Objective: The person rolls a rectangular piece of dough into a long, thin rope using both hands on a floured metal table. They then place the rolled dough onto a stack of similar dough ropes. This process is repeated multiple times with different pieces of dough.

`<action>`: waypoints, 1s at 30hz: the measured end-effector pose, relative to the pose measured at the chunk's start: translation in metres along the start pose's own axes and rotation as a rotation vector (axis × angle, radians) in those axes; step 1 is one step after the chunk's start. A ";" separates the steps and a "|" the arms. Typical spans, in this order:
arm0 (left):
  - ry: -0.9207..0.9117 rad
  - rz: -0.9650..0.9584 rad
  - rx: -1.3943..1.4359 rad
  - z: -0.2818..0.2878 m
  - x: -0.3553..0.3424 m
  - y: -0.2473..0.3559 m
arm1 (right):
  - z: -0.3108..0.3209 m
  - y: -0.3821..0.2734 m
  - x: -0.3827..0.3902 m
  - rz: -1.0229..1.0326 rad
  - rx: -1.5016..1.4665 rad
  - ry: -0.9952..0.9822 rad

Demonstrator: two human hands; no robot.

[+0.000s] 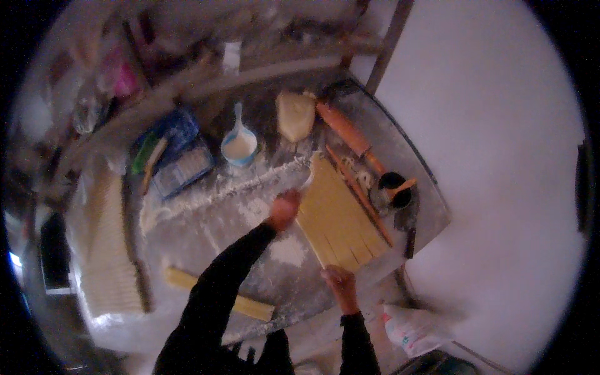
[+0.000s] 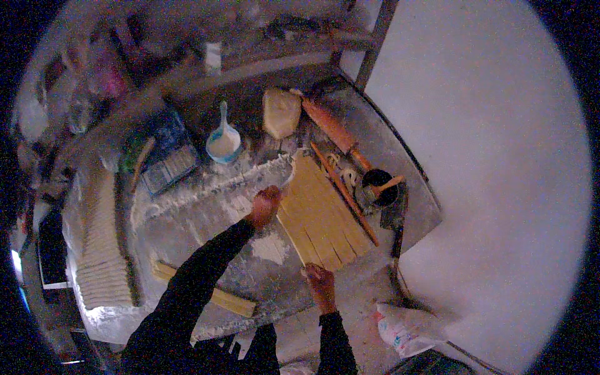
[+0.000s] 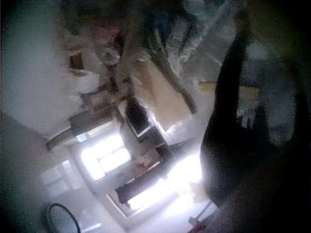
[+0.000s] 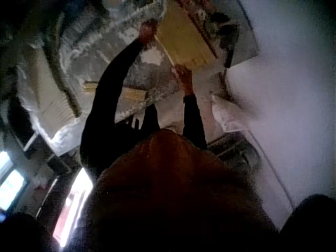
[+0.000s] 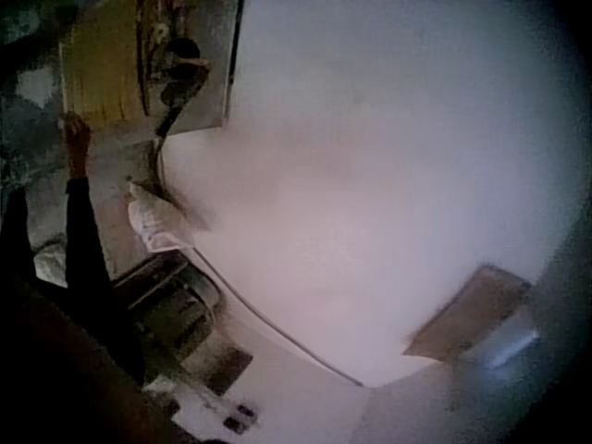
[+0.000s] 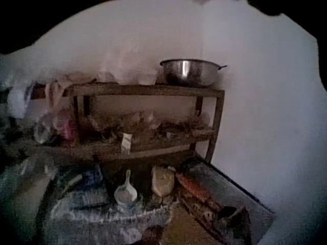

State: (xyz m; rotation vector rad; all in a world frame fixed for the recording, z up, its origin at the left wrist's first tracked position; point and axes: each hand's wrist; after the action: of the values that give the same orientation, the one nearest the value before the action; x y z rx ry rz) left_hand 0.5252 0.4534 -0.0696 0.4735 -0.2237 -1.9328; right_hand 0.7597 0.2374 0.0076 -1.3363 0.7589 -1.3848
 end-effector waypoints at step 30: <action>0.138 -0.237 0.233 0.056 0.050 0.058 | 0.030 0.054 -0.070 0.437 0.991 0.124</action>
State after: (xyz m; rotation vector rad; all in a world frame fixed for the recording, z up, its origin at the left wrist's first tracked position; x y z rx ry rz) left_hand 0.5327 0.3809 -0.0090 0.8162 -0.3174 -2.1036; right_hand 0.7916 0.2946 -0.0589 -0.2884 0.3090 -1.2172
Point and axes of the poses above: each hand's wrist, its own x-axis away from the middle knuckle, its own z-axis out of the back of the hand, y = z × x, and after that the axes turned 6 degrees about -y, right-handed
